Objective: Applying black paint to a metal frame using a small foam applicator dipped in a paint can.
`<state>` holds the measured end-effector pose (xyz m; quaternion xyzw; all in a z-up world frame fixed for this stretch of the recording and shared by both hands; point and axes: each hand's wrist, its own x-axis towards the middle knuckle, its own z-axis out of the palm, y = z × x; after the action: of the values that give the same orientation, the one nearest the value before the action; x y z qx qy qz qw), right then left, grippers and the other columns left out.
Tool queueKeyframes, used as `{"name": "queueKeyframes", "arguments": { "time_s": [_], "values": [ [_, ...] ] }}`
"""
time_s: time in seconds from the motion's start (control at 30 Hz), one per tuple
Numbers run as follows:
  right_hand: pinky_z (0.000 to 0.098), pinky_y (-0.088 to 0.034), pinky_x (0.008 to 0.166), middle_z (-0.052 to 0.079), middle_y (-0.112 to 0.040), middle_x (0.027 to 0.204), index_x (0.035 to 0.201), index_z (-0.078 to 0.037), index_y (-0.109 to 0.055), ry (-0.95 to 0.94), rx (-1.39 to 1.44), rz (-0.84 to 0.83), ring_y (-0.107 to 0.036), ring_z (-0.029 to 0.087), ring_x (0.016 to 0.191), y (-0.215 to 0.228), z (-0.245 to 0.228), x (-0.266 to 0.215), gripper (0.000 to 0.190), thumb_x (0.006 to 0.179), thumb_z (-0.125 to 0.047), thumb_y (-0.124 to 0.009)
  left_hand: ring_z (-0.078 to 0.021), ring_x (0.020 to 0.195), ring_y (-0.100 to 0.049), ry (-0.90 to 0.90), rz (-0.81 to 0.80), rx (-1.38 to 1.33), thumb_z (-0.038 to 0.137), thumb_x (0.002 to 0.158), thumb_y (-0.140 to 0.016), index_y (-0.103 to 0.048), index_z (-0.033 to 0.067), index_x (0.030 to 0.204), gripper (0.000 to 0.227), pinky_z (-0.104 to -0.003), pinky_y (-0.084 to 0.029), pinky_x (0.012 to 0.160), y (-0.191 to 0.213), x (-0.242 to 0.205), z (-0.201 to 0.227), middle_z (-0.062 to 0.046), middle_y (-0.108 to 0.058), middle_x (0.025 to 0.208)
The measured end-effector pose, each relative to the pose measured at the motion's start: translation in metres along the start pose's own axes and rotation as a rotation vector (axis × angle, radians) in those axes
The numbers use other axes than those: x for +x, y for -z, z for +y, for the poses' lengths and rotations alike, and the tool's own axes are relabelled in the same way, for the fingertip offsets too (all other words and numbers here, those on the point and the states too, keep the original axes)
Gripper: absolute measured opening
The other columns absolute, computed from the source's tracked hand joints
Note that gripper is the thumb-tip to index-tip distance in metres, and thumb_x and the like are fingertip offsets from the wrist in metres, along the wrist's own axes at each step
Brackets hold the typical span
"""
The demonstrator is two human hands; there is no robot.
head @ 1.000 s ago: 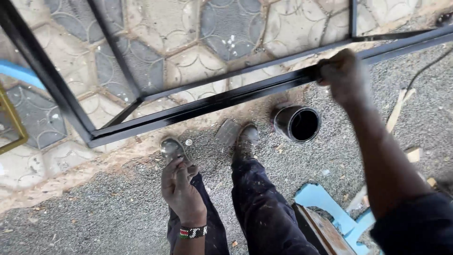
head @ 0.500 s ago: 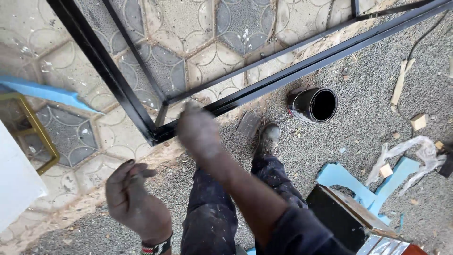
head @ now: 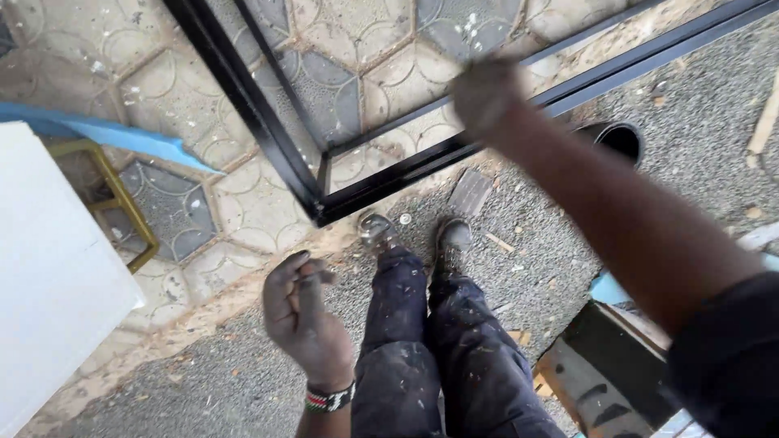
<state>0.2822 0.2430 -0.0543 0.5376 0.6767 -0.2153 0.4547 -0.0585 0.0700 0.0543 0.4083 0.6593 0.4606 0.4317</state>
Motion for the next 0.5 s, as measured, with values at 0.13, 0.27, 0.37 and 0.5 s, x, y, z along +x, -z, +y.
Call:
{"name": "queueKeyframes", "arguments": {
  "time_s": [0.13, 0.27, 0.37, 0.5],
  "values": [
    [0.0576, -0.058, 0.116, 0.018, -0.083, 0.146, 0.137, -0.007, -0.090, -0.274, 0.001, -0.120, -0.076, 0.039, 0.137, -0.036, 0.098, 0.007, 0.039, 0.120, -0.029, -0.064, -0.0199, 0.084, -0.078, 0.059, -0.012, -0.071, 0.003, 0.122, -0.066, -0.074, 0.0003, 0.135, 0.015, -0.029, -0.069, 0.078, 0.002, -0.001, -0.007, -0.014, -0.082, 0.110],
    [0.0489, -0.062, 0.118, 0.012, -0.079, 0.146, 0.136, -0.005, -0.088, -0.251, 0.178, -0.280, -0.074, 0.034, 0.136, 0.022, 0.084, -0.006, 0.033, 0.123, -0.024, -0.065, -0.0234, 0.087, -0.077, 0.089, 0.038, -0.059, 0.002, 0.122, -0.066, -0.074, -0.0008, 0.132, 0.014, -0.032, -0.070, 0.077, 0.009, 0.006, -0.005, -0.016, -0.079, 0.110],
    [0.0588, -0.060, 0.128, 0.021, -0.066, 0.177, 0.162, 0.004, -0.072, -0.166, 0.461, -0.434, -0.068, 0.044, 0.157, 0.076, 0.038, -0.028, 0.047, 0.123, -0.020, -0.063, -0.0219, 0.091, -0.079, 0.056, 0.024, -0.058, 0.001, 0.123, -0.065, -0.073, 0.0027, 0.137, 0.017, -0.032, -0.071, 0.078, 0.014, 0.008, -0.003, -0.014, -0.081, 0.114],
    [0.0475, -0.066, 0.112, 0.012, -0.077, 0.114, 0.118, -0.004, -0.074, 0.135, 0.671, -0.365, -0.074, 0.028, 0.107, 0.092, -0.046, -0.034, 0.020, 0.123, -0.013, -0.057, -0.0208, 0.090, -0.080, 0.041, 0.009, -0.067, -0.003, 0.121, -0.063, -0.075, 0.0027, 0.136, 0.020, -0.033, -0.074, 0.079, 0.008, 0.007, 0.003, -0.014, -0.083, 0.116]
  ]
}}
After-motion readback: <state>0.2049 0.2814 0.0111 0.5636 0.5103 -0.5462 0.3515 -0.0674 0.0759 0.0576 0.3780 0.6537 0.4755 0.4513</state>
